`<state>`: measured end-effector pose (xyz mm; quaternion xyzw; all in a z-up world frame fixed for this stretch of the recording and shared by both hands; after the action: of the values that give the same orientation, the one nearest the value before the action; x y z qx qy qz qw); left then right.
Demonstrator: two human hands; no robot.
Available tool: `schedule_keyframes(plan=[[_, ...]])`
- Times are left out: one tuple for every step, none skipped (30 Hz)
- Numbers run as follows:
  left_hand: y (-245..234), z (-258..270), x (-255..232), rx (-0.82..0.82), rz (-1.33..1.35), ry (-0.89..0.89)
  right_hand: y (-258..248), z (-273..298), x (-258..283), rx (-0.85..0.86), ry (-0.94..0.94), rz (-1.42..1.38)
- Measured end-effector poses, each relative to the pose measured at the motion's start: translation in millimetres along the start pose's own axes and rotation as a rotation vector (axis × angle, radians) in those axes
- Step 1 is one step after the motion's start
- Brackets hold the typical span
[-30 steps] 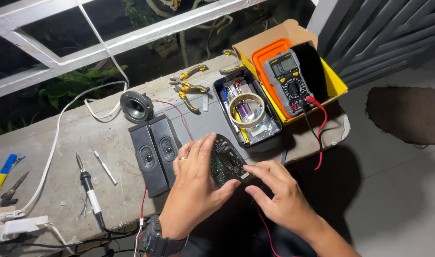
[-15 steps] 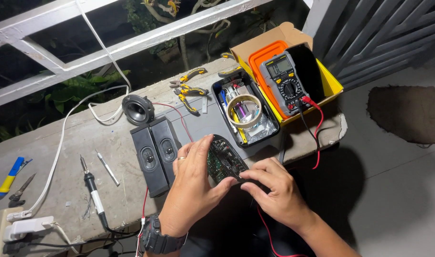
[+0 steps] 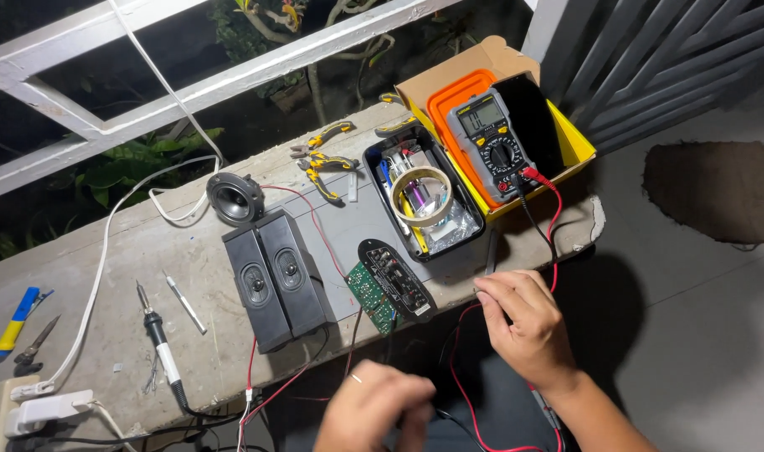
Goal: The person twists and connects red and black wires by hand, then plugs a power adapter into a wall socket. They handle a circuit board and connect it to a multimeter using test leads to check the circuit.
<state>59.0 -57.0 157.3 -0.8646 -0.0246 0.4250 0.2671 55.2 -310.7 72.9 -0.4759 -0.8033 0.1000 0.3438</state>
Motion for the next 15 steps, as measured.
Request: schedule_keyframes(plan=[[7.6, 15.9, 6.9, 0.002, -0.003, 0.0, 0.8, 1.2, -2.1, -0.002, 0.002, -0.002], [16.7, 32.1, 14.5, 0.056, 0.003, -0.023, 1.5, 2.4, -4.3, -0.006, 0.003, -0.001], [25.2, 49.0, 21.7, 0.109, 0.008, -0.047, 2.4, 4.1, -5.8, -0.009, 0.005, -0.002], [31.5, 60.0, 25.0, 0.111, 0.004, -0.049, 2.6, 3.7, -4.8, -0.009, 0.008, -0.006], [37.2, 70.6, 29.3, 0.082, -0.015, -0.078, 2.4, 3.0, -3.9, -0.009, 0.008, -0.002], [42.8, 81.4, 33.4, 0.053, -0.035, -0.107, 2.0, 2.3, -3.0, -0.008, 0.009, 0.002], [46.0, 80.8, 27.5, 0.055, -0.035, -0.107, 2.2, 2.9, -3.6, -0.009, 0.011, 0.002], [47.7, 80.2, 21.8, 0.004, -0.016, -0.122, 2.3, 3.5, -4.2, -0.008, 0.015, 0.005], [49.5, 79.2, 16.5, -0.048, 0.003, -0.136, 2.6, 3.6, -5.0, -0.009, 0.018, 0.009], [53.4, 75.8, 10.8, -0.047, 0.002, -0.133, 2.3, 3.1, -4.8, -0.012, 0.018, 0.009], [56.0, 72.6, 3.5, -0.093, -0.014, -0.086, 1.9, 2.6, -4.3, -0.012, 0.014, 0.002], [58.4, 69.5, -3.7, -0.139, -0.03, -0.038, 1.8, 2.1, -3.7, -0.012, 0.009, -0.005], [66.4, 75.4, 0.2, -0.139, -0.031, -0.037, 1.9, 2.4, -4.4, -0.013, 0.009, -0.005], [73.7, 81.3, 2.7, -0.158, -0.085, 0.017, 2.2, 2.7, -4.8, -0.013, 0.0, -0.004], [81.3, 87.5, 5.1, -0.177, -0.138, 0.07, 2.4, 3.1, -5.3, -0.013, -0.008, -0.002]])
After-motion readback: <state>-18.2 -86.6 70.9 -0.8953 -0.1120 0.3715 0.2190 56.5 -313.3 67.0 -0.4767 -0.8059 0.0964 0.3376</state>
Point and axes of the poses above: each hand's wrist, its own z-axis away from the middle knuckle, its own y-axis out of the palm, x = y × z, the point moved 3 cm from there along -z, towards the middle knuckle, and after that the axes turned 6 degrees about -x, right-handed, at the moved point
